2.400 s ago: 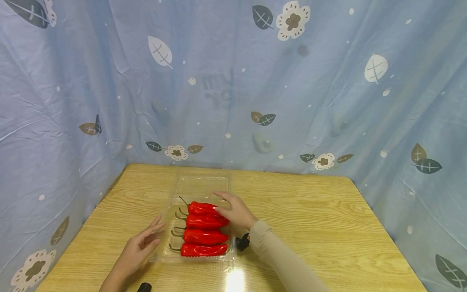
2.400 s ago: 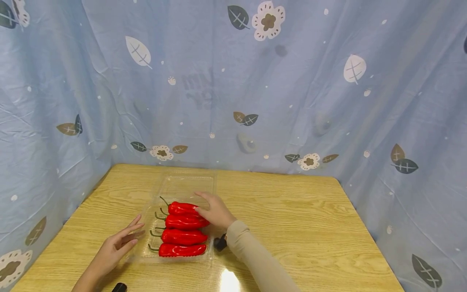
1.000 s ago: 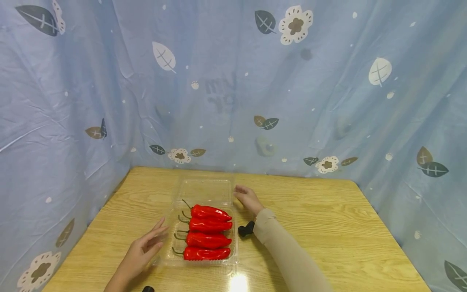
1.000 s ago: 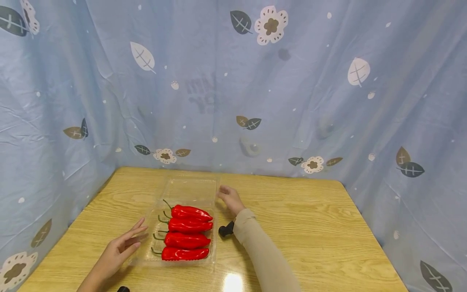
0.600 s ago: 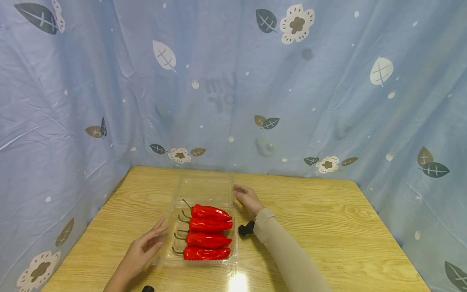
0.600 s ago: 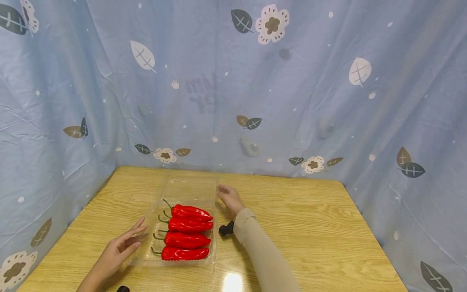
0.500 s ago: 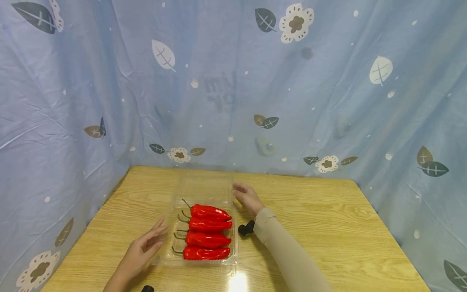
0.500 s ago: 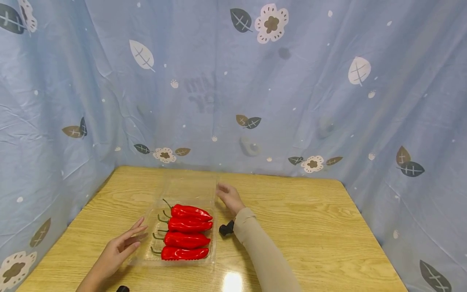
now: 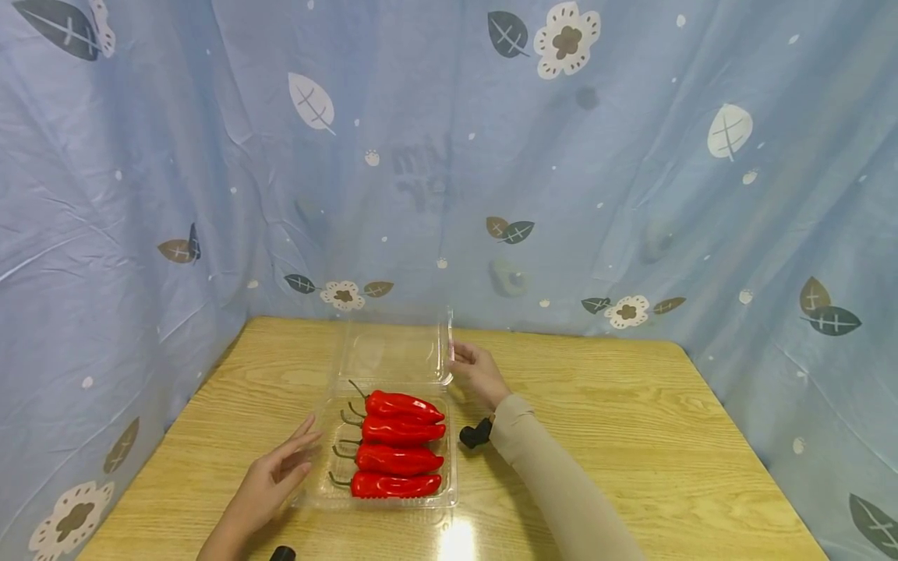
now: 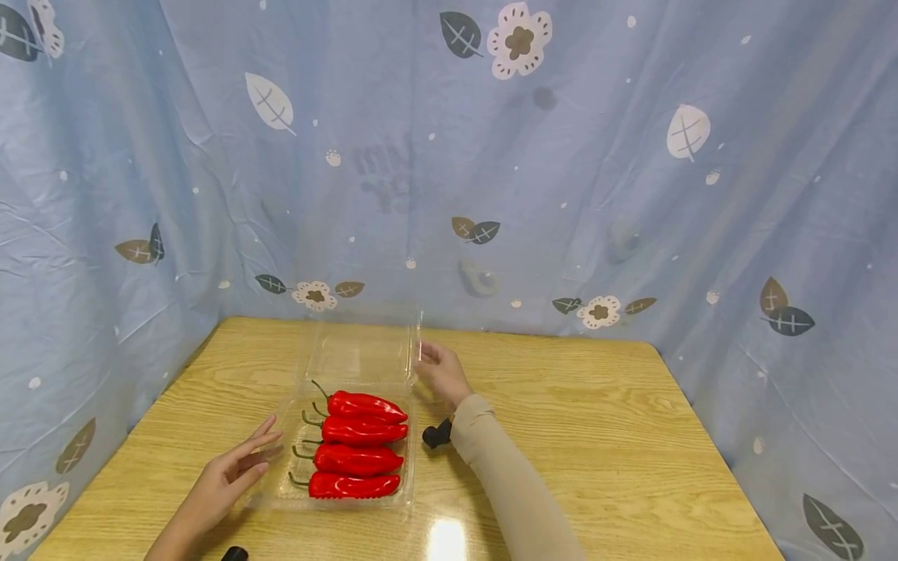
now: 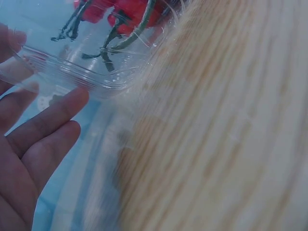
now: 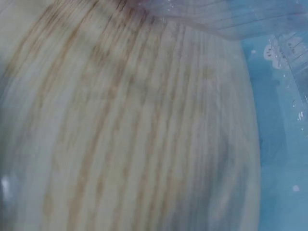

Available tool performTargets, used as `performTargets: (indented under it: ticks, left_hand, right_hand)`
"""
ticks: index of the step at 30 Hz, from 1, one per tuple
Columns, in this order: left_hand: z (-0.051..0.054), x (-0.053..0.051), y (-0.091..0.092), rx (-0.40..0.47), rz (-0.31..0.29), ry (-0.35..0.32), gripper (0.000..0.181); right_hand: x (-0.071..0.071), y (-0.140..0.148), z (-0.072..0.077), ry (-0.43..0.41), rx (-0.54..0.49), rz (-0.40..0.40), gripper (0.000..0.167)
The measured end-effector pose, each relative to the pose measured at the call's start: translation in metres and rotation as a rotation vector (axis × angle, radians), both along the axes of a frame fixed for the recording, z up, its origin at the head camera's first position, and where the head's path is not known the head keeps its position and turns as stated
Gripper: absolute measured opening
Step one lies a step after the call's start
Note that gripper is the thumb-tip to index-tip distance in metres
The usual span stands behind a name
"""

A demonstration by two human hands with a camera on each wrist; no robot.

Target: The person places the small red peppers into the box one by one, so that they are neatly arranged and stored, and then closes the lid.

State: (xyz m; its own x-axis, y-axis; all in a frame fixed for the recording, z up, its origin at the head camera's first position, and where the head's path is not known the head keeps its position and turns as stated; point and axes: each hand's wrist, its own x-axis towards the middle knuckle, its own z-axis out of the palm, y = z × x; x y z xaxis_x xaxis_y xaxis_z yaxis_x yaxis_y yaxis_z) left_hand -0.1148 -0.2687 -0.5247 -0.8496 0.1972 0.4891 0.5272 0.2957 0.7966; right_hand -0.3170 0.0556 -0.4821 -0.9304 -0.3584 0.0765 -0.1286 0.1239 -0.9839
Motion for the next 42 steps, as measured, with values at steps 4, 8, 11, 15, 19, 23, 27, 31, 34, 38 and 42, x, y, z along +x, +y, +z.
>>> performTargets:
  ticks: [4, 8, 11, 15, 19, 23, 27, 31, 34, 38, 42]
  left_hand:
    - [0.001, 0.001, 0.000, -0.011, 0.015, -0.017, 0.039]
    - [0.002, 0.001, 0.001, -0.024, 0.027, -0.030, 0.039]
    - [0.002, 0.001, 0.001, -0.031, 0.029, -0.028, 0.039]
    - [0.003, 0.001, 0.001, -0.028, 0.025, -0.020, 0.039]
    - [0.003, 0.001, 0.001, -0.022, 0.024, -0.023, 0.039]
    - [0.004, 0.002, 0.001, -0.018, 0.027, -0.027, 0.039]
    - [0.004, 0.002, 0.002, -0.025, 0.033, -0.028, 0.038]
    - [0.004, 0.003, 0.001, -0.030, 0.040, -0.032, 0.038]
    - [0.004, 0.003, 0.001, -0.036, 0.043, -0.036, 0.038]
    - [0.004, 0.002, 0.002, -0.049, 0.052, -0.037, 0.038]
    - [0.004, 0.002, 0.002, -0.054, 0.064, -0.037, 0.038]
  right_hand:
    - [0.001, 0.000, 0.004, 0.017, -0.012, -0.006, 0.047]
    - [0.003, 0.002, 0.007, 0.015, -0.025, 0.008, 0.049]
    - [0.006, 0.004, 0.010, 0.004, -0.034, 0.029, 0.050]
    - [0.014, 0.006, 0.024, 0.023, -0.024, 0.063, 0.051]
    - [0.027, 0.006, 0.039, 0.048, 0.008, 0.060, 0.051]
    - [0.035, 0.006, 0.047, 0.069, 0.017, 0.053, 0.052]
    - [0.039, 0.006, 0.050, 0.091, 0.018, 0.041, 0.051]
    - [0.041, 0.007, 0.052, 0.113, 0.005, 0.054, 0.049]
    - [0.043, 0.009, 0.052, 0.135, 0.000, 0.079, 0.049]
    - [0.047, 0.012, 0.054, 0.162, 0.024, 0.098, 0.051]
    - [0.054, 0.016, 0.058, 0.178, 0.063, 0.115, 0.050]
